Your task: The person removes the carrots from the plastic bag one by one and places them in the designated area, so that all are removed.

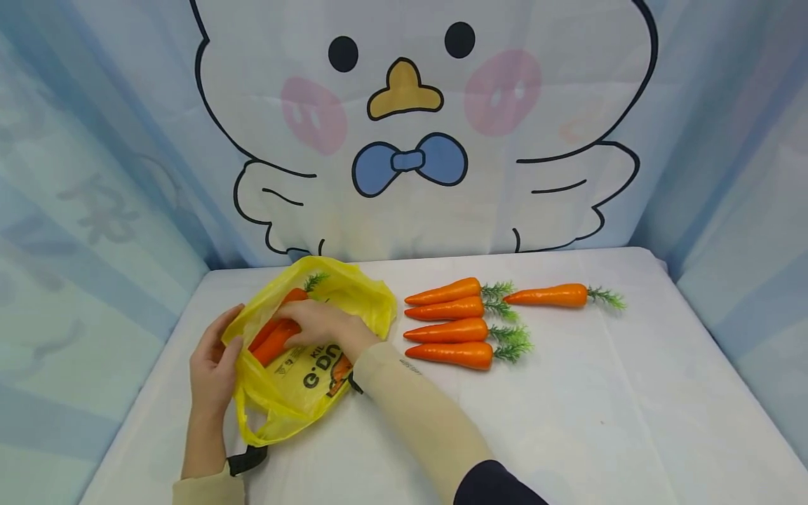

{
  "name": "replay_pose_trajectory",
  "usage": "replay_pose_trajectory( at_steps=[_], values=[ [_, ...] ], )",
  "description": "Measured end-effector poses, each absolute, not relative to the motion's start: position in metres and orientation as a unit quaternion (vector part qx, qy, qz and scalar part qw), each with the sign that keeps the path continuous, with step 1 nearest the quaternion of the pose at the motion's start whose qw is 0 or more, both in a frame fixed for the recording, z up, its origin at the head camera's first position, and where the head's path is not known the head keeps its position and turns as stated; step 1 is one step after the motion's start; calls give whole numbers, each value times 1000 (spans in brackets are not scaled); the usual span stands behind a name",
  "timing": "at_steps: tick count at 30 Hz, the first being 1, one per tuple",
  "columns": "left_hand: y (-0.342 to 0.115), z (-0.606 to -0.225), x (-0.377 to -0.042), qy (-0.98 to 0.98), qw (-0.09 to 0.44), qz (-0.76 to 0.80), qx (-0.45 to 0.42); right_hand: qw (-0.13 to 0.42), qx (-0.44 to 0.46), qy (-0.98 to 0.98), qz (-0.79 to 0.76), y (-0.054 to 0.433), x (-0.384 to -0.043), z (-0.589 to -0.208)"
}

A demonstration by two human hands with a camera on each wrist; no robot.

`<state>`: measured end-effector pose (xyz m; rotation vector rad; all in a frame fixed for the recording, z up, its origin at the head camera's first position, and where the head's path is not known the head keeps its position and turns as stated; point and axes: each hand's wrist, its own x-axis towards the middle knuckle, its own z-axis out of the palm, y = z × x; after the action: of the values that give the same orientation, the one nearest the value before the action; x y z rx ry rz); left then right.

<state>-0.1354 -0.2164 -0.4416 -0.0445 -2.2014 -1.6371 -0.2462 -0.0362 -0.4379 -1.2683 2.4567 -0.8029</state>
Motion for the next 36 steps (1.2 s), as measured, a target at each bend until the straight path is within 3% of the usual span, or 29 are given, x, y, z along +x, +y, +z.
replay_pose_trajectory(
  at_steps=[17, 26, 36],
  values=[
    [-217, -439, -133, -771, 195, -606, -25, 129, -454, 866, -164, -47, -243, -448],
    [-216, -439, -136, -767, 199, -609, -39, 150, -418, 880, -172, -44, -240, -446],
    [-216, -438, -134, -771, 199, -604, -30, 142, -436, 868, -191, -32, -242, -445]
  ],
)
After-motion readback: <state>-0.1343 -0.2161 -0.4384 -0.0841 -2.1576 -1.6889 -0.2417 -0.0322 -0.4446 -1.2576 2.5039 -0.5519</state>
